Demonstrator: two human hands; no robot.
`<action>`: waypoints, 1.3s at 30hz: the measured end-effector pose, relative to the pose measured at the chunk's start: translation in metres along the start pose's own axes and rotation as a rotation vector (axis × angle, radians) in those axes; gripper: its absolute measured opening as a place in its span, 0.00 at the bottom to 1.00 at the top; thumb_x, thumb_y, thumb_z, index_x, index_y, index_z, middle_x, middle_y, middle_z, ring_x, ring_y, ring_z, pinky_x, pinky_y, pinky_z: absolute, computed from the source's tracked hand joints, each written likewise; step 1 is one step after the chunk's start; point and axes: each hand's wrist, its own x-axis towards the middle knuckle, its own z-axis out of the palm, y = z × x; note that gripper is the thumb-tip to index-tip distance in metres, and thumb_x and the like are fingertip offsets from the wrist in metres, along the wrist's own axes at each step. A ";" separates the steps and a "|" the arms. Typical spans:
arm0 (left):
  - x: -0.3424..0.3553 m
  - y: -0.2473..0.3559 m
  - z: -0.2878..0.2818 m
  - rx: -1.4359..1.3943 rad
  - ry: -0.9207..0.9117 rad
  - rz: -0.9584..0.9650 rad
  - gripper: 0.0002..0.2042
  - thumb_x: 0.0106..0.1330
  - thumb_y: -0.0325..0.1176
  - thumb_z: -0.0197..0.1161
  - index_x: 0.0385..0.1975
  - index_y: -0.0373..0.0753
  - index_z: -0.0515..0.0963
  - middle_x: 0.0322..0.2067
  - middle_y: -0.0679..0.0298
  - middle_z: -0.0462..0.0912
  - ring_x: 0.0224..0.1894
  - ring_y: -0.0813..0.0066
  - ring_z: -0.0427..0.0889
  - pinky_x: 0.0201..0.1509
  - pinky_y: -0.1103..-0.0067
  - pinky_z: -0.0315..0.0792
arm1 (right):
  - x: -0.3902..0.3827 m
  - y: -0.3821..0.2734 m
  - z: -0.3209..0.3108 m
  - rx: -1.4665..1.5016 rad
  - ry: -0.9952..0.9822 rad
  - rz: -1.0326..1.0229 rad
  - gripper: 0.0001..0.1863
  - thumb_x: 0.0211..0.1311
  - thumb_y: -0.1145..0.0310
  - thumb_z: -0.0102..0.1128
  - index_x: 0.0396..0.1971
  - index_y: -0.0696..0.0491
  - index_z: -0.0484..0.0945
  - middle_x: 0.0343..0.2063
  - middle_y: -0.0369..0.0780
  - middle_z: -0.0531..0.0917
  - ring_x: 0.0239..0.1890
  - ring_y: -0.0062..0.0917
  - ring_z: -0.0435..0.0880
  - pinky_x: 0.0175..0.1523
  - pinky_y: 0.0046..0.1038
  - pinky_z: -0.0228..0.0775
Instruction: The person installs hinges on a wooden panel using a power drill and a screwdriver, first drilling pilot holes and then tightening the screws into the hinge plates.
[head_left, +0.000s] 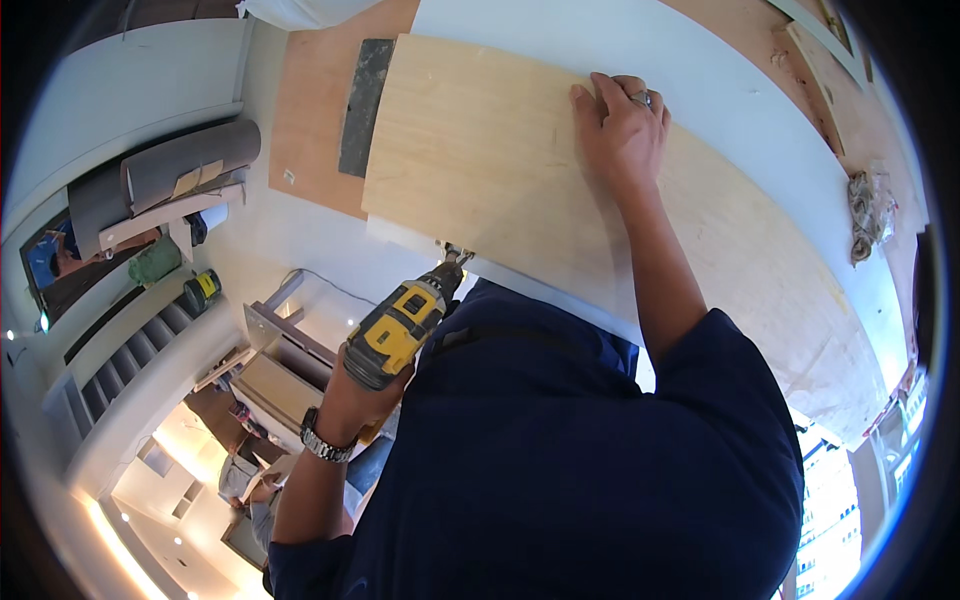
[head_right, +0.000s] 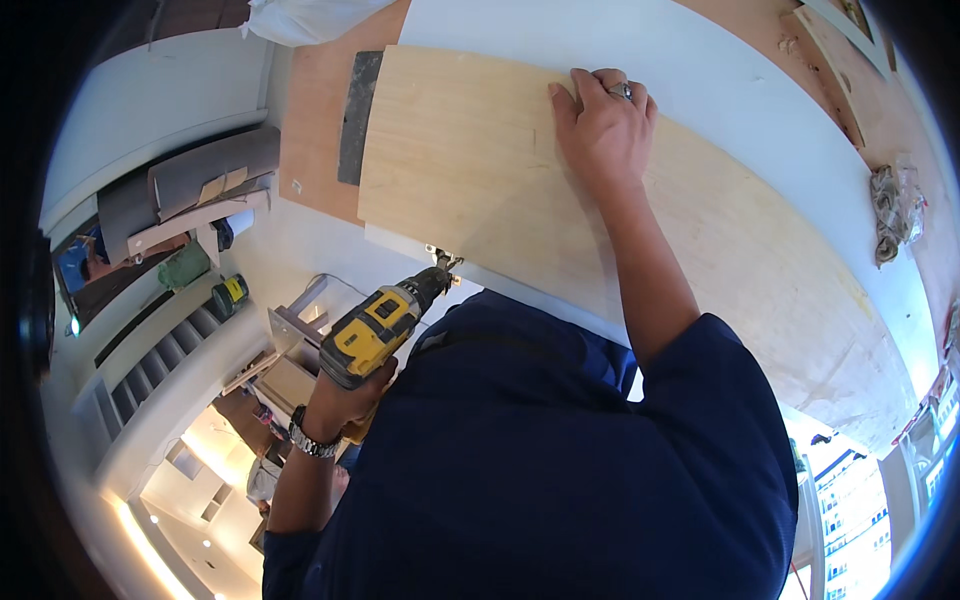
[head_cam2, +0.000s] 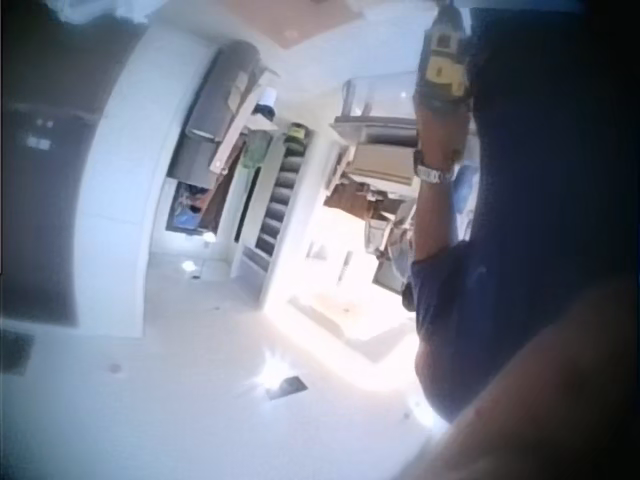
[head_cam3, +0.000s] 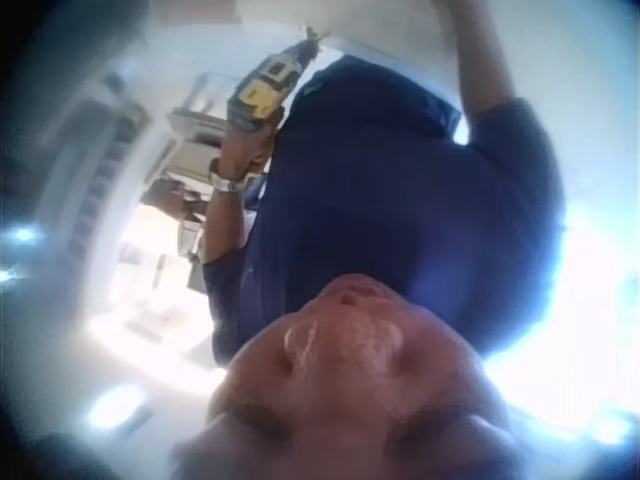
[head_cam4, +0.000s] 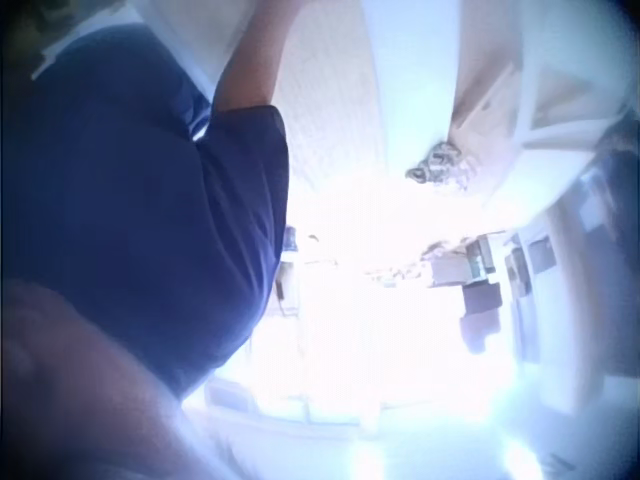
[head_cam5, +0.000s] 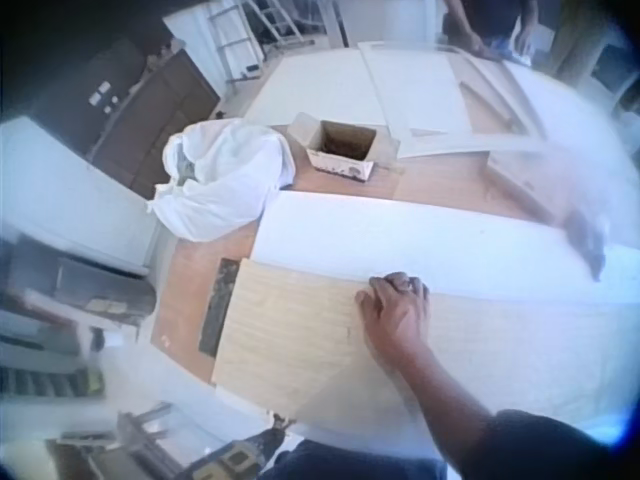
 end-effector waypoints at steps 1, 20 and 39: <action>-0.001 -0.001 -0.001 0.027 -0.007 0.052 0.14 0.53 0.27 0.67 0.41 0.36 0.78 0.35 0.58 0.85 0.38 0.66 0.85 0.43 0.75 0.77 | 0.001 -0.001 -0.002 0.041 -0.020 0.039 0.18 0.58 0.52 0.59 0.41 0.50 0.83 0.40 0.35 0.81 0.48 0.40 0.73 0.56 0.40 0.59; 0.000 -0.005 0.008 0.017 0.024 0.080 0.12 0.48 0.26 0.66 0.34 0.35 0.77 0.28 0.55 0.83 0.30 0.60 0.83 0.35 0.75 0.76 | 0.003 -0.004 -0.001 0.035 0.008 0.030 0.18 0.57 0.52 0.61 0.39 0.49 0.84 0.35 0.34 0.80 0.41 0.36 0.73 0.52 0.37 0.61; 0.000 0.000 0.012 0.073 0.012 0.045 0.13 0.49 0.26 0.65 0.36 0.36 0.78 0.31 0.57 0.83 0.34 0.60 0.83 0.38 0.73 0.76 | 0.003 -0.004 -0.002 0.037 0.006 0.008 0.18 0.57 0.53 0.61 0.40 0.50 0.84 0.35 0.35 0.80 0.40 0.37 0.74 0.52 0.37 0.62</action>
